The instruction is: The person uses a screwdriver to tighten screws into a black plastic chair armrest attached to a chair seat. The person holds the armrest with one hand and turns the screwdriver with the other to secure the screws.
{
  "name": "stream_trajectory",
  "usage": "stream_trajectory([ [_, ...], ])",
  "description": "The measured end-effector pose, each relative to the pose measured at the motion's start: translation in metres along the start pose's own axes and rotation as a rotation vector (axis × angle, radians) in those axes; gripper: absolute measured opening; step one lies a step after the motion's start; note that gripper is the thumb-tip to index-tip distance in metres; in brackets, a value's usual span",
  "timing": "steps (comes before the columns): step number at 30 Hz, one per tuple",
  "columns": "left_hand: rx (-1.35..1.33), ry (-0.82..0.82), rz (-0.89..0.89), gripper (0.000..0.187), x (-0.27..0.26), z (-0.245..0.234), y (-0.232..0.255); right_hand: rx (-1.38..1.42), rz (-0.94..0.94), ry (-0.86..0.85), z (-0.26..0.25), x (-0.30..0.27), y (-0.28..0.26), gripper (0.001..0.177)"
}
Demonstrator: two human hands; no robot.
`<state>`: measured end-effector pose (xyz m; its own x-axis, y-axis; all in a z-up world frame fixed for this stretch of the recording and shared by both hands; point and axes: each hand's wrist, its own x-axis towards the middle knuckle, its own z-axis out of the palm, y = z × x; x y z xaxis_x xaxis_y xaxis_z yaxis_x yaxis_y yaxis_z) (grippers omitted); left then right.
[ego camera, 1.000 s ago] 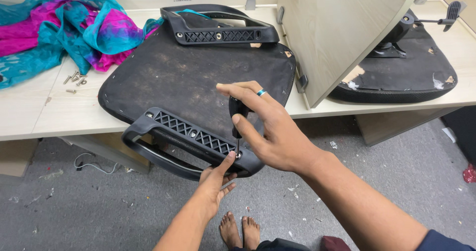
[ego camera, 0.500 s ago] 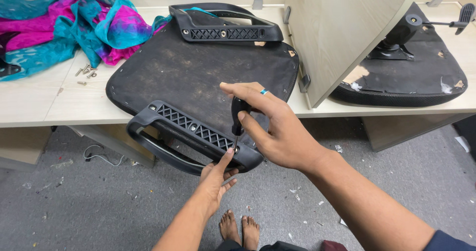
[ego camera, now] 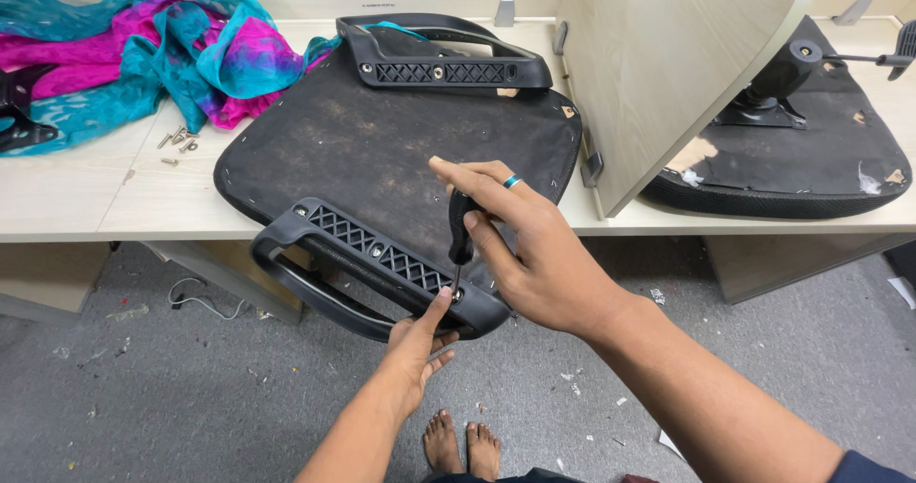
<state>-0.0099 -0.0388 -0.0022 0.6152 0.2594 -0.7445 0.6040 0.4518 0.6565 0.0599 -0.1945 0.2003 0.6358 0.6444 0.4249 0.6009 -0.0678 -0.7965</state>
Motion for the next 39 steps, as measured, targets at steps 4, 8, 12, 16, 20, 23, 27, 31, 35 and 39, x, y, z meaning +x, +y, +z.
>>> stream_trajectory([
  [4, 0.024, 0.012, -0.029, 0.075, 0.002, 0.001, 0.004, -0.184, 0.096, -0.030, -0.004, 0.006, 0.003, 0.042],
  [8, 0.041, 0.020, -0.052, 0.075, 0.004, 0.001, 0.007, -0.165, -0.096, -0.025, -0.005, 0.008, 0.007, 0.040],
  [12, 0.032, 0.032, -0.058, 0.074, 0.001, 0.003, 0.008, 0.043, -0.153, -0.048, 0.000, 0.011, 0.007, 0.045],
  [16, 0.072, 0.063, -0.016, 0.072, -0.002, 0.006, 0.011, -0.182, 0.082, -0.076, 0.003, 0.014, 0.009, 0.040],
  [20, 0.111, 0.241, 0.032, 0.071, -0.002, 0.012, 0.018, -0.138, -0.047, -0.050, 0.003, 0.016, 0.009, 0.040],
  [23, 0.109, 0.344, 0.084, 0.070, -0.002, 0.011, 0.023, -0.057, -0.217, -0.030, 0.002, 0.019, 0.007, 0.044],
  [27, 0.095, 0.328, 0.171, 0.057, -0.006, 0.007, 0.029, -0.180, 0.080, -0.078, 0.004, 0.023, 0.006, 0.042],
  [31, 0.210, 0.426, 0.173, 0.052, -0.016, 0.009, 0.035, -0.211, 0.103, -0.078, 0.009, 0.023, 0.005, 0.042],
  [35, 0.307, 0.513, 0.258, 0.051, -0.029, 0.014, 0.046, -0.044, -0.164, -0.012, 0.009, 0.023, 0.006, 0.043],
  [39, 0.507, 0.671, 0.515, 0.063, -0.045, 0.017, 0.050, -0.186, 0.056, -0.009, 0.006, 0.025, 0.009, 0.040],
])
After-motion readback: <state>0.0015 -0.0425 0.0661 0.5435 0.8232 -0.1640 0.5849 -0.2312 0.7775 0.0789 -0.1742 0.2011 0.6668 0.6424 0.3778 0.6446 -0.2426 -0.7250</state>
